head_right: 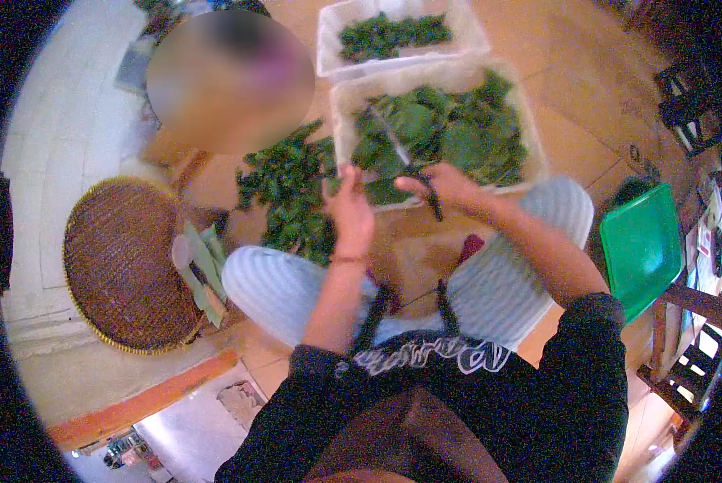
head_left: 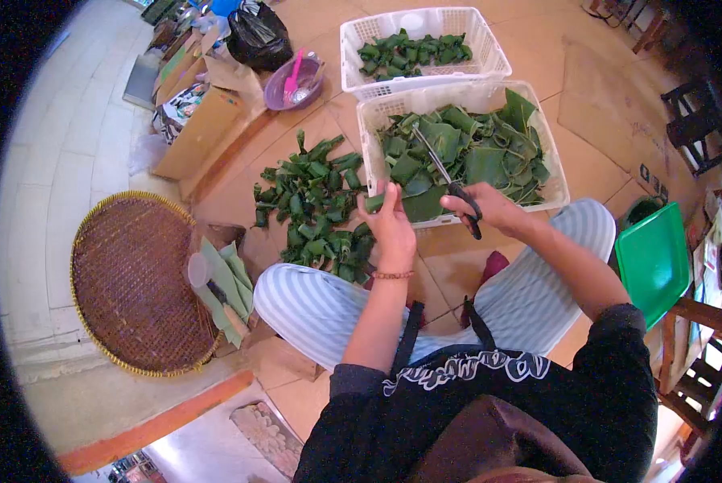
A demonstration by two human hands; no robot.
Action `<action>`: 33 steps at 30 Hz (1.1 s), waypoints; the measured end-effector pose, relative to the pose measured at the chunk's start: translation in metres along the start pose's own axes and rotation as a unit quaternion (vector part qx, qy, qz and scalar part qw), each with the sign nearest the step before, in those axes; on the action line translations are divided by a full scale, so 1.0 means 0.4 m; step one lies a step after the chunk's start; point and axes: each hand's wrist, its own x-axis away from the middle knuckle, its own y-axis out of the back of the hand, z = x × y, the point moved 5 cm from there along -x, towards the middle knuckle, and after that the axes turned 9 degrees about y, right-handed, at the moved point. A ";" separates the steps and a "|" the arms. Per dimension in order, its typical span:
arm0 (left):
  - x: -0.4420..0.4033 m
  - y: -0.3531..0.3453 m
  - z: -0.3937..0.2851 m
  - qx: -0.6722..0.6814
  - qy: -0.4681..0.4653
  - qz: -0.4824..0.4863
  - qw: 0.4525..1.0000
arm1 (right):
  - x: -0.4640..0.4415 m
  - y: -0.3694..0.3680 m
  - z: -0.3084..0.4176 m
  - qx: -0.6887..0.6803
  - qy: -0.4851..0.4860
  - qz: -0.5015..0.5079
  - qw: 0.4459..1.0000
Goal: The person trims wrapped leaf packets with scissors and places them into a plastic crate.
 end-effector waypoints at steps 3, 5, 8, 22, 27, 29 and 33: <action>-0.032 0.025 0.040 0.010 0.042 0.034 0.998 | -0.002 0.003 -0.012 0.017 -0.010 0.001 1.000; -0.048 0.042 0.069 0.039 0.087 0.036 0.995 | -0.001 0.009 -0.023 0.043 -0.015 -0.003 0.999; -0.051 0.025 0.093 0.069 0.126 0.018 0.990 | -0.005 0.001 -0.041 -0.019 -0.025 -0.009 0.999; -0.075 -0.048 0.118 0.016 0.084 0.105 0.991 | 0.012 0.007 -0.041 -0.087 -0.034 -0.034 0.995; -0.109 -0.066 0.074 -0.021 0.032 0.053 0.998 | 0.029 0.017 -0.039 -0.118 -0.052 -0.042 0.991; -0.129 -0.058 0.047 -0.040 0.023 0.054 0.998 | 0.031 0.017 -0.028 -0.107 -0.036 -0.051 0.992; -0.122 -0.095 0.001 -0.011 0.095 0.150 0.984 | 0.014 0.023 -0.048 0.052 -0.010 -0.002 0.999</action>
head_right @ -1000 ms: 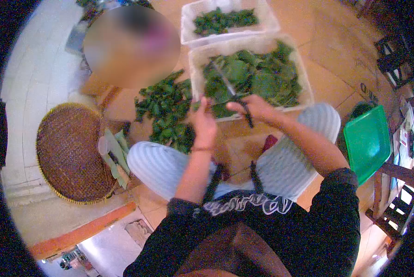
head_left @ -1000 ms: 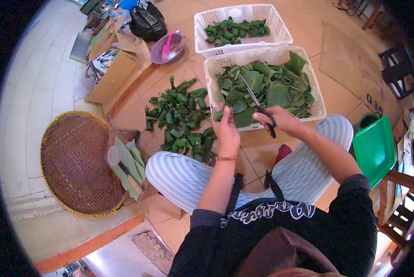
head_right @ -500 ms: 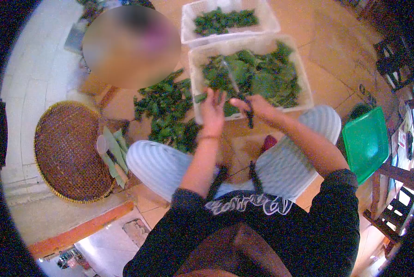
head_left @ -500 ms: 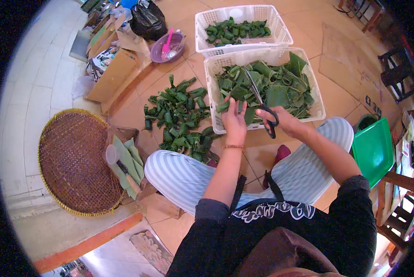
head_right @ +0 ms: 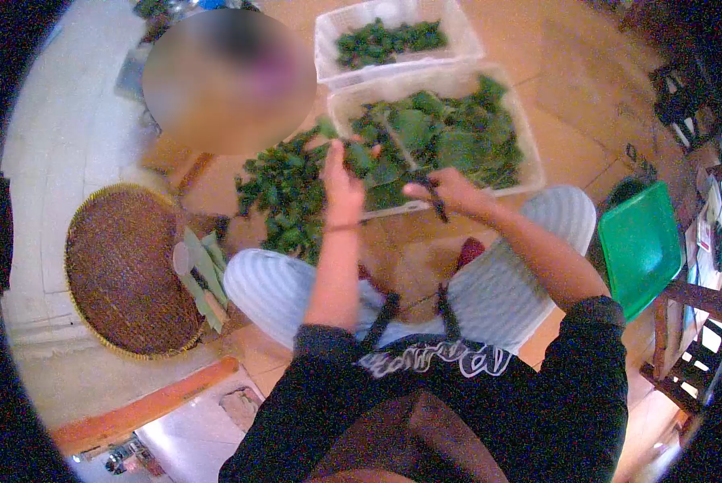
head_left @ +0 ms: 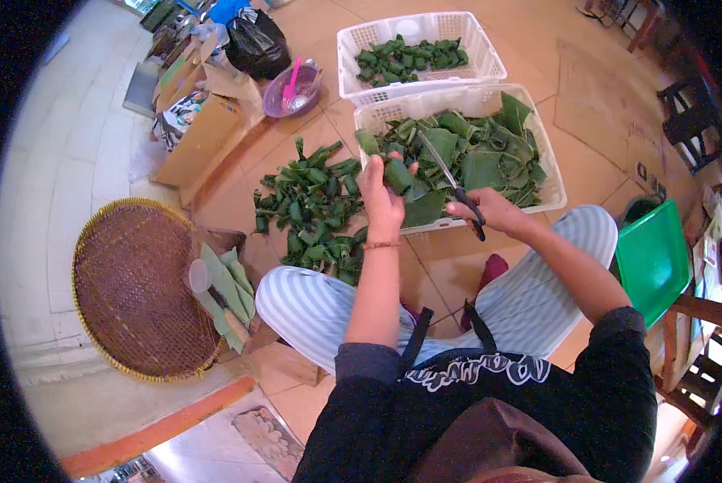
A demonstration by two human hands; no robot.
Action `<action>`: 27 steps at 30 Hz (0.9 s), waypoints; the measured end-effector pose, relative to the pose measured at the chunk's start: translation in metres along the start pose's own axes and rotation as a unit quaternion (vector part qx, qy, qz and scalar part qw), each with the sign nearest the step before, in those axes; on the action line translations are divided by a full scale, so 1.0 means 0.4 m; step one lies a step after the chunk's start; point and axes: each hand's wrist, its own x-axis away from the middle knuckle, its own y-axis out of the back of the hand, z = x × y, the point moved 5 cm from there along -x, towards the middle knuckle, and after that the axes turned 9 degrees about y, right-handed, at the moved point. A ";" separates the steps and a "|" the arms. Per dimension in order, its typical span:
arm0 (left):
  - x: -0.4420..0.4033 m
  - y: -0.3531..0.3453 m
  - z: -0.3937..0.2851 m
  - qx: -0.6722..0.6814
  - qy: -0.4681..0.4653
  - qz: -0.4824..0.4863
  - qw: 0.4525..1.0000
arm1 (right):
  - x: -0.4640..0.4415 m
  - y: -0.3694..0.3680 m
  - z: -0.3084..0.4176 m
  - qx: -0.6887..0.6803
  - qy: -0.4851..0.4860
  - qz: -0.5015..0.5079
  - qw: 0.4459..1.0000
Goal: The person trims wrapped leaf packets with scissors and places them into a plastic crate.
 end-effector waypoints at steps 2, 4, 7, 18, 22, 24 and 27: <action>0.007 -0.016 -0.015 -0.067 0.057 0.039 0.995 | 0.009 0.001 0.036 0.067 0.004 0.039 0.997; 0.038 -0.058 -0.049 -0.162 0.108 0.032 0.980 | 0.016 -0.004 0.044 0.093 0.023 0.043 0.995; 0.067 -0.095 -0.079 -0.304 0.130 0.049 0.943 | 0.023 -0.011 0.055 0.116 0.034 0.063 0.991; 0.082 -0.102 -0.054 -0.626 0.065 0.142 0.764 | 0.028 -0.022 0.053 0.200 0.078 0.025 0.976; 0.078 -0.055 -0.033 -0.500 0.228 0.089 0.831 | 0.028 -0.032 0.016 0.237 0.087 0.007 0.968; 0.071 -0.007 -0.004 -0.413 0.300 0.070 0.857 | 0.029 -0.033 0.003 0.254 0.090 0.006 0.963; 0.066 0.042 0.032 -0.355 0.355 0.079 0.861 | 0.032 -0.032 0.000 0.252 0.100 0.021 0.962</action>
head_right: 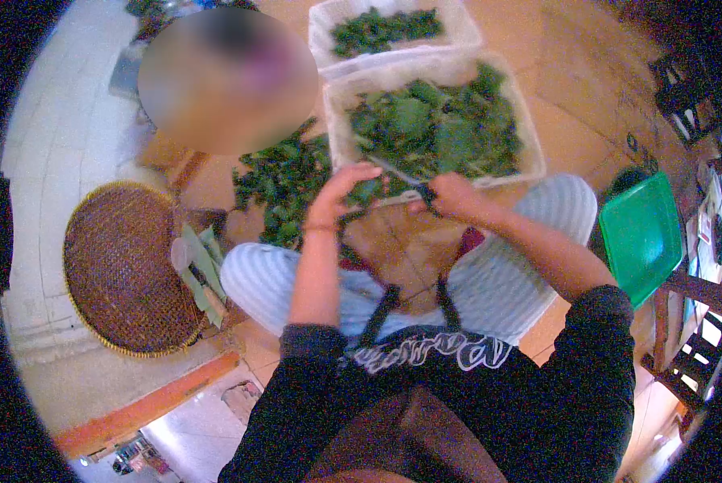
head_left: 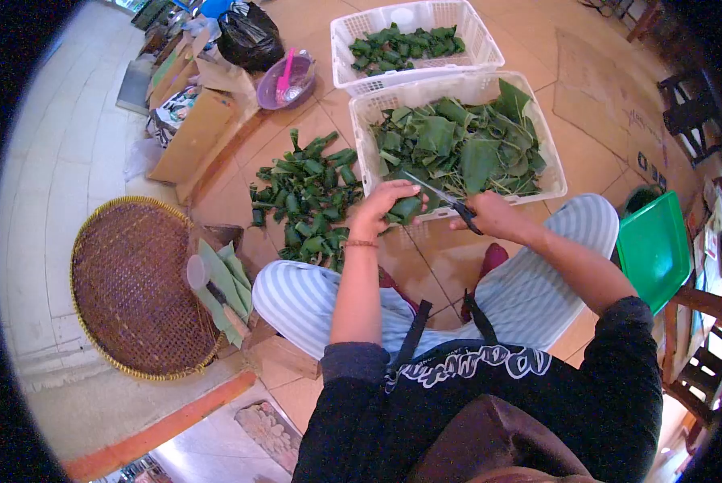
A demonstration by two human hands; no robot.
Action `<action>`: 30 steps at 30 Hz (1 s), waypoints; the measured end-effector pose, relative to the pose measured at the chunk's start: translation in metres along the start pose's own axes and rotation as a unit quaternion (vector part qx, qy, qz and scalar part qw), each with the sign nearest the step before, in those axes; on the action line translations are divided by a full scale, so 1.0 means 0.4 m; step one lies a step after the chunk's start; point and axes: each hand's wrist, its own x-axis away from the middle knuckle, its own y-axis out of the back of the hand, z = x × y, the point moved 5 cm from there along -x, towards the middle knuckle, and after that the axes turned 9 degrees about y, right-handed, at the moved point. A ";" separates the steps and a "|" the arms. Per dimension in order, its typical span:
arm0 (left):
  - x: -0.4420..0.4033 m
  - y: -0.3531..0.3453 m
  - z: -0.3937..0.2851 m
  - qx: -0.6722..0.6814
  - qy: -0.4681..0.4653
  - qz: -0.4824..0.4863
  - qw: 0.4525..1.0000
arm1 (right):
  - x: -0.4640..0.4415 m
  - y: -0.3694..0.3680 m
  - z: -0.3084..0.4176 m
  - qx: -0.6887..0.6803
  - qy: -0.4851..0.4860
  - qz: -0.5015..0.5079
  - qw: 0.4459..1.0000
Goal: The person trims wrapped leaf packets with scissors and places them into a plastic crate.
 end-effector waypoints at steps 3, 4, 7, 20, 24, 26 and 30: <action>-0.027 0.032 0.050 -0.035 0.010 -0.082 0.996 | -0.003 0.007 -0.008 0.020 -0.003 -0.001 1.000; -0.034 0.039 0.060 -0.036 0.019 -0.084 0.996 | -0.006 0.014 -0.013 0.027 -0.015 -0.010 0.999; -0.044 0.064 0.025 -0.129 -0.027 -0.084 0.988 | -0.024 0.065 -0.007 0.000 -0.063 -0.055 0.997; -0.108 0.416 -0.248 -0.058 -0.209 -0.245 0.945 | -0.038 0.119 0.030 0.066 -0.042 -0.109 0.991; -0.198 0.572 0.008 -0.528 -0.052 -0.400 0.747 | -0.056 0.099 0.033 0.082 -0.030 -0.072 0.994; -0.210 0.613 0.108 -0.527 -0.055 -0.459 0.713 | -0.065 0.088 0.025 0.092 -0.027 -0.065 0.993; -0.173 0.580 0.184 -0.498 -0.028 -0.473 0.726 | -0.087 0.074 0.027 0.082 -0.036 -0.045 0.995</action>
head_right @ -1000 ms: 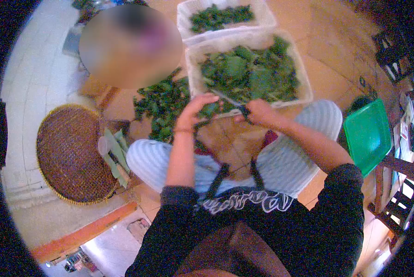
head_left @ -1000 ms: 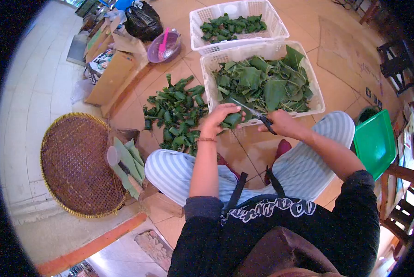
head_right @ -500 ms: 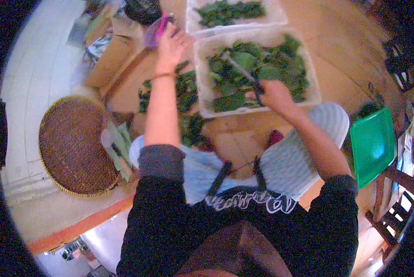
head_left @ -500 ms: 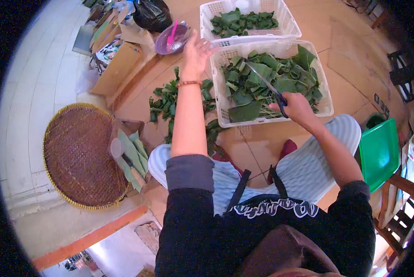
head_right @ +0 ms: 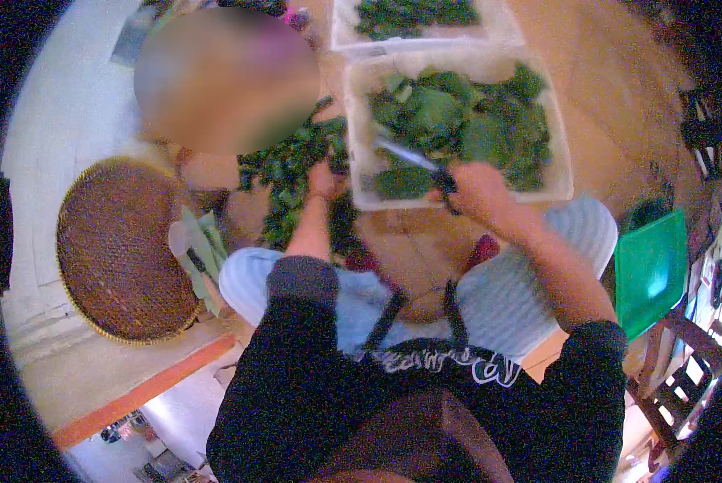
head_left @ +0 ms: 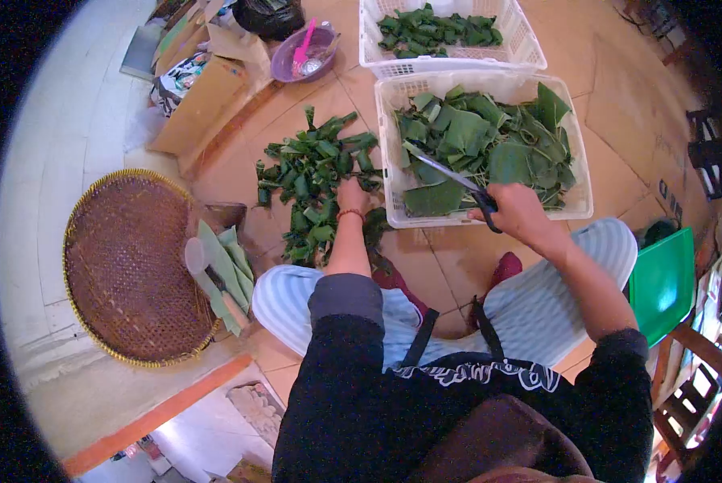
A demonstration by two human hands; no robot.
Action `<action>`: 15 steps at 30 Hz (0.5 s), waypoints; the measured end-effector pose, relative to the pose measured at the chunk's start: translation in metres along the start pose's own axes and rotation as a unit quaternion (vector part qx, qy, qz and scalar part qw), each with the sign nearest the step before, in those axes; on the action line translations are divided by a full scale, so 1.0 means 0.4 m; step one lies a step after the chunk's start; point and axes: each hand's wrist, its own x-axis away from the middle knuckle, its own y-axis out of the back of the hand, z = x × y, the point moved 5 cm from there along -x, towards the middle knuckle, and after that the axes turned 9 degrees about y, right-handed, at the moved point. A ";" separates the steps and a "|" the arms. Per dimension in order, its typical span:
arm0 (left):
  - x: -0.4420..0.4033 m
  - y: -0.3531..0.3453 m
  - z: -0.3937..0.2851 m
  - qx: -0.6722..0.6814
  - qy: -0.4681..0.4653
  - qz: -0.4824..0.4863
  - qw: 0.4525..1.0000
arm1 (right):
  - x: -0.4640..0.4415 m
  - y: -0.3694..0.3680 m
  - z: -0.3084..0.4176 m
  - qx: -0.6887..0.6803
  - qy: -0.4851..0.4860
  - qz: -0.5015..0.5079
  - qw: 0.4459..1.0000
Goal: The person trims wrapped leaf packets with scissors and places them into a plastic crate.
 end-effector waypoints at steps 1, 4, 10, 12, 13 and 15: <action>0.026 0.017 -0.014 -0.024 0.000 -0.039 0.999 | -0.008 0.001 0.008 -0.012 -0.003 0.009 1.000; 0.001 -0.023 0.052 0.003 0.025 -0.069 0.997 | -0.016 -0.021 0.008 0.025 0.039 -0.030 0.998; -0.007 0.166 0.094 0.323 0.103 -0.150 0.929 | -0.022 -0.012 0.032 0.006 0.049 -0.033 0.998; 0.018 0.225 0.060 0.471 0.168 -0.098 0.860 | -0.023 0.002 0.048 -0.028 0.044 -0.011 0.999; 0.048 0.278 0.017 0.540 0.197 -0.071 0.815 | -0.024 0.006 0.053 -0.045 0.042 0.000 0.998; 0.126 0.388 -0.107 0.581 0.129 -0.034 0.803 | -0.027 0.005 0.050 -0.100 0.025 0.014 0.995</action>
